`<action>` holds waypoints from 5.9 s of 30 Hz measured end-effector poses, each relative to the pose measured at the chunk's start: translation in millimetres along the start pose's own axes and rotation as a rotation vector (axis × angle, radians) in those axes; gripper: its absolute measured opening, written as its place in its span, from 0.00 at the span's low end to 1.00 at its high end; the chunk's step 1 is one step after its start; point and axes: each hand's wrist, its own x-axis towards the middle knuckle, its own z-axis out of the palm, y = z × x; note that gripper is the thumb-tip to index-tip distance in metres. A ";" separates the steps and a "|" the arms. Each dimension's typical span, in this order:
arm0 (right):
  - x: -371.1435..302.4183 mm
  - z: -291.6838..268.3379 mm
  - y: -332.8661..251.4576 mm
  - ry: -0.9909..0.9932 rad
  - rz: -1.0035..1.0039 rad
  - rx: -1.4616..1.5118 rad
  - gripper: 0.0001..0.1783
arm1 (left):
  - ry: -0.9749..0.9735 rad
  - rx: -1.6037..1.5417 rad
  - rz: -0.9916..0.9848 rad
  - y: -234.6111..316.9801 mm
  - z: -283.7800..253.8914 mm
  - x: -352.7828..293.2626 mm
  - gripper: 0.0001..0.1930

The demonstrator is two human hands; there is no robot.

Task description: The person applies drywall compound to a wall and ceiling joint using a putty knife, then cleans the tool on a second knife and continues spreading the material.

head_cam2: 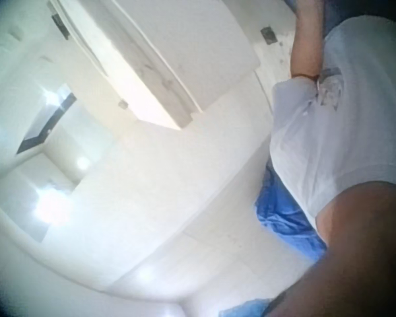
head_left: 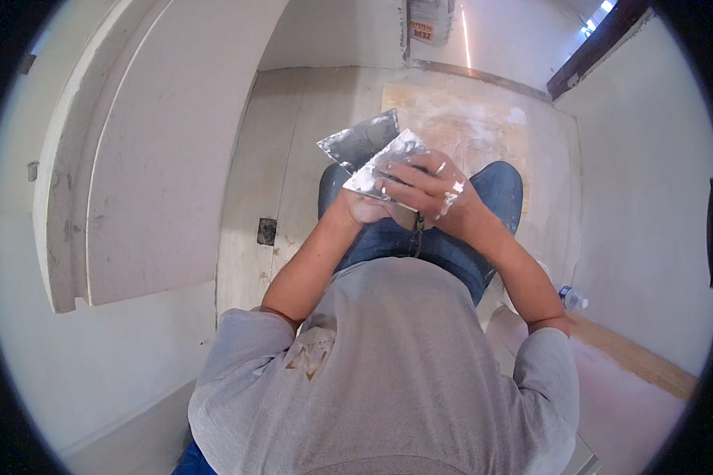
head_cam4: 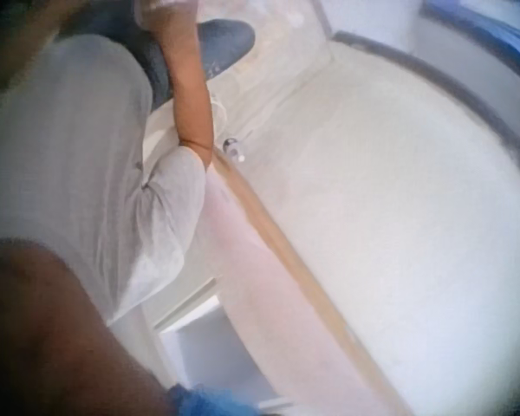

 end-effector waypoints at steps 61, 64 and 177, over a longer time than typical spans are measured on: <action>-26.1 -2.7 -4.4 0.163 0.274 -0.105 0.28 | 0.635 -1.134 -0.047 -12.0 -0.8 8.1 0.07; -22.7 -1.5 -11.5 0.167 0.338 -0.034 0.31 | 0.726 -1.043 -0.012 -4.5 8.9 18.4 0.09; -23.5 53.8 7.2 0.737 0.967 1.439 0.22 | 0.710 0.140 0.106 42.6 64.5 32.5 0.21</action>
